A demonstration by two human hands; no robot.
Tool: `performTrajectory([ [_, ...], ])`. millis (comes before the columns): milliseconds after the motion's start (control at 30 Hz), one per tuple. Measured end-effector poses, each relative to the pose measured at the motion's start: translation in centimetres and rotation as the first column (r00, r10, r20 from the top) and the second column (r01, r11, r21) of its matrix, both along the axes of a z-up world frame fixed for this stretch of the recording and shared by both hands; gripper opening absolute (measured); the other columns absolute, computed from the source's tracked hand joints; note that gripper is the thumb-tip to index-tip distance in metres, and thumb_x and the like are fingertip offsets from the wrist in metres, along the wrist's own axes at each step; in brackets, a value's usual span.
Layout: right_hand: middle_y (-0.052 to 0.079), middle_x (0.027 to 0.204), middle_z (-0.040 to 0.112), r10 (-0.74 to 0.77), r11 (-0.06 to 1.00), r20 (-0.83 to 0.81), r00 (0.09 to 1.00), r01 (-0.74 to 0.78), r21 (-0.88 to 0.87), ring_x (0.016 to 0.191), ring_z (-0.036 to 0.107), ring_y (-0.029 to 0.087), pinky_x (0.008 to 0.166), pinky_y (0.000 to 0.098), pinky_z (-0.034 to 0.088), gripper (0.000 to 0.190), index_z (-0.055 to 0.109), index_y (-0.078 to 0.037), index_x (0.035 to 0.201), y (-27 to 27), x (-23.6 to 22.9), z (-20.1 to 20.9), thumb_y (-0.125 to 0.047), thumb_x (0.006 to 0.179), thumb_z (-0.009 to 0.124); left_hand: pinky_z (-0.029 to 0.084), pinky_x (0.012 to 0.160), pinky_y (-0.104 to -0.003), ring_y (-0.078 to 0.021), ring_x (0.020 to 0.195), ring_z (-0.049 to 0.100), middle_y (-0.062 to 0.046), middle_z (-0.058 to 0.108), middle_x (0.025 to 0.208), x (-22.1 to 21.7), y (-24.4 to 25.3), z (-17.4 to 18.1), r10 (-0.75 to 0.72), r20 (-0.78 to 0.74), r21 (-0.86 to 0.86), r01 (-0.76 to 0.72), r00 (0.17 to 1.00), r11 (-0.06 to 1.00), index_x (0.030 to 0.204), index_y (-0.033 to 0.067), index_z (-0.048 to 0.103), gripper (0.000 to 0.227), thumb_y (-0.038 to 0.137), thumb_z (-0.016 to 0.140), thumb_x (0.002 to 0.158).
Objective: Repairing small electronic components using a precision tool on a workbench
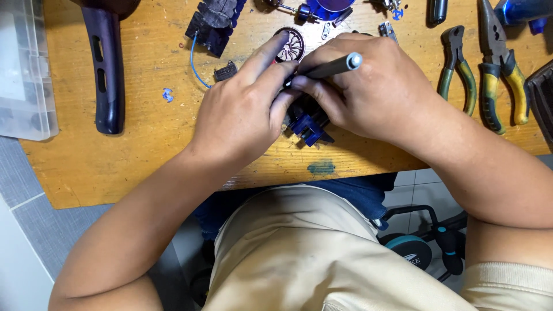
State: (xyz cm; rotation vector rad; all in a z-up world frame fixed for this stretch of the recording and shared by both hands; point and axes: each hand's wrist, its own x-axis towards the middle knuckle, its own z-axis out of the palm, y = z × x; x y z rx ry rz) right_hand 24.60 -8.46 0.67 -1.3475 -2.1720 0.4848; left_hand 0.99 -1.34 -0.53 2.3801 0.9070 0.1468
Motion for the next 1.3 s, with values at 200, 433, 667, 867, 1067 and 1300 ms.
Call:
performTrajectory([
  [200, 0.017, 0.095, 0.07, 0.018, 1.0, -0.003, 1.0, -0.018, -0.014, 0.084, 0.067, 0.041, 0.075, 0.0524, 0.054, 0.015, 0.07, 0.0, 0.112, -0.1, -0.1, -0.1, -0.006, 0.123, 0.079, 0.053, 0.125, -0.052, -0.0411, 0.144, 0.068, -0.023, 0.057, 0.159, -0.7, 1.0, 5.1, 0.035, 0.339, -0.077, -0.01, 0.94, 0.997, 0.156, 0.0036, 0.066, 0.052, 0.01, 0.069, 0.104],
  [433, 0.019, 0.097, 0.071, 0.002, 1.0, -0.018, 1.0, -0.002, 0.009, 0.085, 0.067, 0.041, 0.077, 0.0523, 0.057, 0.01, 0.073, 0.003, 0.119, -0.2, 0.0, -0.4, -0.003, 0.122, 0.08, 0.056, 0.096, -0.063, -0.0495, 0.118, 0.07, -0.027, 0.059, 0.139, -0.3, -0.4, 4.7, -0.057, 0.26, 0.103, 0.031, 0.964, 0.994, 0.149, 0.0002, 0.066, 0.042, 0.01, 0.072, 0.108],
  [667, 0.019, 0.106, 0.079, -0.023, 0.999, -0.055, 0.998, 0.021, -0.032, 0.092, 0.074, 0.042, 0.085, 0.052, 0.061, 0.007, 0.078, 0.004, 0.121, -0.5, 0.1, -0.3, -0.002, 0.119, 0.081, 0.06, 0.066, -0.068, -0.0513, 0.08, 0.076, -0.018, 0.075, 0.116, 0.8, -1.2, -1.3, -0.019, -0.061, 0.147, 0.028, 0.998, 0.989, 0.149, 0.0081, 0.071, 0.057, 0.036, 0.085, 0.102],
  [867, 0.022, 0.11, 0.079, -0.063, 0.991, -0.182, 0.981, 0.04, -0.125, 0.096, 0.075, 0.039, 0.089, 0.0482, 0.059, 0.011, 0.078, 0.008, 0.122, -0.4, 0.9, 1.7, -0.002, 0.121, 0.074, 0.057, 0.089, -0.061, -0.0494, 0.104, 0.075, -0.021, 0.08, 0.125, 1.1, 1.0, 0.2, -0.019, 0.064, -0.135, 0.028, 0.998, 0.99, 0.148, 0.0073, 0.073, 0.046, 0.017, 0.075, 0.103],
  [1067, 0.026, 0.124, 0.082, -0.191, 0.973, -0.206, 0.96, 0.157, -0.17, 0.112, 0.081, 0.039, 0.105, 0.0455, 0.062, 0.013, 0.079, 0.013, 0.13, -1.1, 1.9, 1.5, 0.003, 0.123, 0.075, 0.06, 0.088, -0.054, -0.044, 0.102, 0.077, -0.017, 0.082, 0.12, -0.1, 1.1, -1.3, -0.042, 0.223, -0.032, 0.051, 0.974, 0.998, 0.147, 0.0036, 0.073, 0.04, 0.012, 0.083, 0.109],
  [1300, 0.023, 0.121, 0.081, -0.152, 0.979, -0.166, 0.974, 0.125, -0.158, 0.107, 0.08, 0.039, 0.099, 0.047, 0.063, 0.015, 0.076, 0.01, 0.128, -0.6, 1.6, 0.0, -0.004, 0.123, 0.077, 0.06, 0.076, -0.062, -0.0424, 0.104, 0.075, -0.013, 0.074, 0.125, 0.2, 0.3, -1.4, -0.046, 0.025, -0.052, 0.048, 0.999, 0.997, 0.155, 0.0141, 0.065, 0.045, 0.032, 0.072, 0.115],
])
